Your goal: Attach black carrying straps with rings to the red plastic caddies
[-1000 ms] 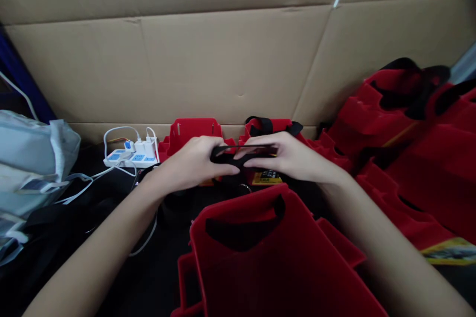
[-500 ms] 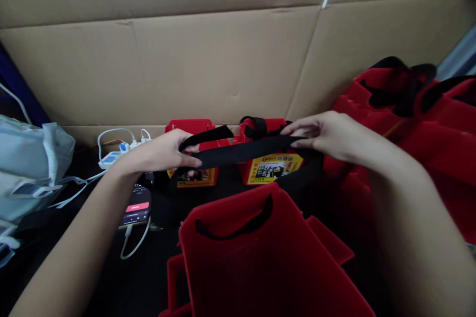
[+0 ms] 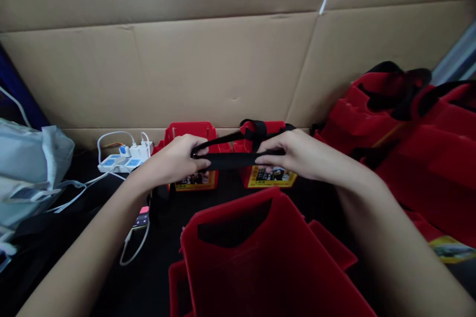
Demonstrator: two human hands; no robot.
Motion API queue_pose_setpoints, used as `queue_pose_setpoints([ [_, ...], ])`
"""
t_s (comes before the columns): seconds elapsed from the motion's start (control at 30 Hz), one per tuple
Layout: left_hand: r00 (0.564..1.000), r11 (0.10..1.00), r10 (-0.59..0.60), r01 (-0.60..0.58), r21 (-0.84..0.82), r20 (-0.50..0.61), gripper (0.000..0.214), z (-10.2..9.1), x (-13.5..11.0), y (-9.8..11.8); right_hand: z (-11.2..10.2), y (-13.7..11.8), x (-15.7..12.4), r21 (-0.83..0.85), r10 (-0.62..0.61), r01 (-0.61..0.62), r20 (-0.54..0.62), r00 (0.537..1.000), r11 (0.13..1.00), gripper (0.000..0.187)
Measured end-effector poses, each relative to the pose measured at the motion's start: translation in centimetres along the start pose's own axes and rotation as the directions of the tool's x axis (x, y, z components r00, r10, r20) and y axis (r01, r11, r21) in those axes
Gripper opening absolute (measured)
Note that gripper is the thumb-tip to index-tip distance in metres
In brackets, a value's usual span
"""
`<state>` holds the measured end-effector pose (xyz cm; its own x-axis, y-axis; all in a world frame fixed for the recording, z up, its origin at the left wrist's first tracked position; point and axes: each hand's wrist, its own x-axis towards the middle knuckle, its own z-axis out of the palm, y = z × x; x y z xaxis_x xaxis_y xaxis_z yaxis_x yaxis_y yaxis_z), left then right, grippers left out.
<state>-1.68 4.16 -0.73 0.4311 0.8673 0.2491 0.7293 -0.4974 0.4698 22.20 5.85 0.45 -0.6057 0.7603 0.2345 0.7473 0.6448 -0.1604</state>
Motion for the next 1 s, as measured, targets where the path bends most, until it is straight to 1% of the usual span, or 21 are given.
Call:
queue_pose_setpoints([
  [0.07,1.000,1.000,-0.014,0.013,0.013,0.018,0.008,0.0,0.2,-0.3,-0.1,1.0,-0.4,-0.078,0.052,-0.049,0.033,0.998,0.996,0.020],
  [0.13,0.999,0.999,-0.017,0.019,0.050,-0.040,0.011,0.2,0.5,-0.3,0.1,1.1,-0.5,-0.093,0.060,-0.056,0.047,0.997,0.994,0.016],
  [0.17,0.997,0.998,-0.014,0.018,0.052,-0.070,0.013,0.4,0.6,-0.1,0.4,0.8,-0.4,-0.056,0.041,-0.038,0.049,0.998,0.998,0.016],
  [0.23,0.996,1.000,0.022,-0.020,0.021,-0.083,0.016,0.9,0.6,0.3,1.0,-0.3,0.0,0.117,-0.062,0.056,0.052,0.997,0.992,0.030],
  [0.27,0.996,0.999,0.050,-0.050,-0.001,-0.071,0.017,1.1,0.6,0.6,1.4,-0.9,0.3,0.228,-0.131,0.119,0.037,0.991,0.966,0.037],
  [0.33,0.992,0.992,0.114,-0.117,-0.042,-0.060,0.017,1.5,0.5,1.2,2.3,-2.0,1.0,0.410,-0.239,0.234,-0.040,0.970,0.882,0.043],
  [0.4,0.980,0.985,0.158,-0.165,-0.053,-0.120,0.015,1.8,0.4,1.5,3.2,-2.5,1.7,0.494,-0.270,0.307,-0.145,0.952,0.814,0.044],
  [0.47,0.965,0.986,0.156,-0.165,-0.025,-0.210,0.013,1.9,0.3,1.6,4.0,-2.3,2.2,0.531,-0.229,0.304,-0.204,0.952,0.791,0.048],
  [0.5,0.957,0.989,0.145,-0.150,-0.002,-0.252,0.012,1.9,0.3,1.6,4.3,-2.0,2.4,0.546,-0.199,0.278,-0.201,0.959,0.791,0.050],
  [0.53,0.947,0.992,0.125,-0.125,0.019,-0.295,0.015,1.7,0.3,1.5,4.5,-1.7,2.5,0.560,-0.167,0.242,-0.183,0.969,0.793,0.050],
  [0.6,0.923,0.997,0.077,-0.069,0.034,-0.378,0.028,1.4,0.1,1.3,4.7,-1.1,2.5,0.580,-0.099,0.164,-0.142,0.985,0.798,0.046],
  [0.63,0.914,0.999,0.051,-0.044,0.028,-0.402,0.033,1.2,0.0,1.3,4.7,-1.0,2.5,0.588,-0.069,0.136,-0.135,0.988,0.797,0.042],
  [0.67,0.916,1.000,0.023,-0.020,0.010,-0.400,0.037,1.0,-0.2,1.3,4.6,-0.9,2.4,0.596,-0.042,0.121,-0.144,0.989,0.794,0.038],
  [0.7,0.932,1.000,-0.004,-0.003,-0.020,-0.363,0.041,0.8,-0.4,1.4,4.6,-0.9,2.4,0.605,-0.023,0.119,-0.164,0.986,0.787,0.034],
  [0.73,0.954,0.998,-0.025,0.007,-0.061,-0.297,0.044,0.8,-0.6,1.5,4.5,-0.9,2.3,0.615,-0.013,0.128,-0.188,0.982,0.778,0.030],
  [0.8,0.991,0.986,-0.028,0.006,-0.168,-0.134,0.046,0.9,-1.1,2.1,4.6,-1.0,2.4,0.629,-0.014,0.159,-0.228,0.973,0.761,0.023],
  [0.83,0.997,0.974,-0.018,0.001,-0.225,-0.072,0.046,1.2,-1.3,2.4,4.7,-0.9,2.5,0.631,-0.016,0.169,-0.241,0.970,0.757,0.019],
  [0.9,1.000,0.946,0.008,-0.006,-0.324,0.007,0.044,1.8,-1.5,3.0,5.0,-0.7,2.7,0.635,0.000,0.168,-0.256,0.967,0.754,0.016],
  [1.0,0.995,0.905,0.013,0.032,-0.425,0.102,0.042,2.9,-1.7,3.3,5.7,-0.2,3.1,0.632,0.093,0.124,-0.300,0.949,0.765,0.019],
])
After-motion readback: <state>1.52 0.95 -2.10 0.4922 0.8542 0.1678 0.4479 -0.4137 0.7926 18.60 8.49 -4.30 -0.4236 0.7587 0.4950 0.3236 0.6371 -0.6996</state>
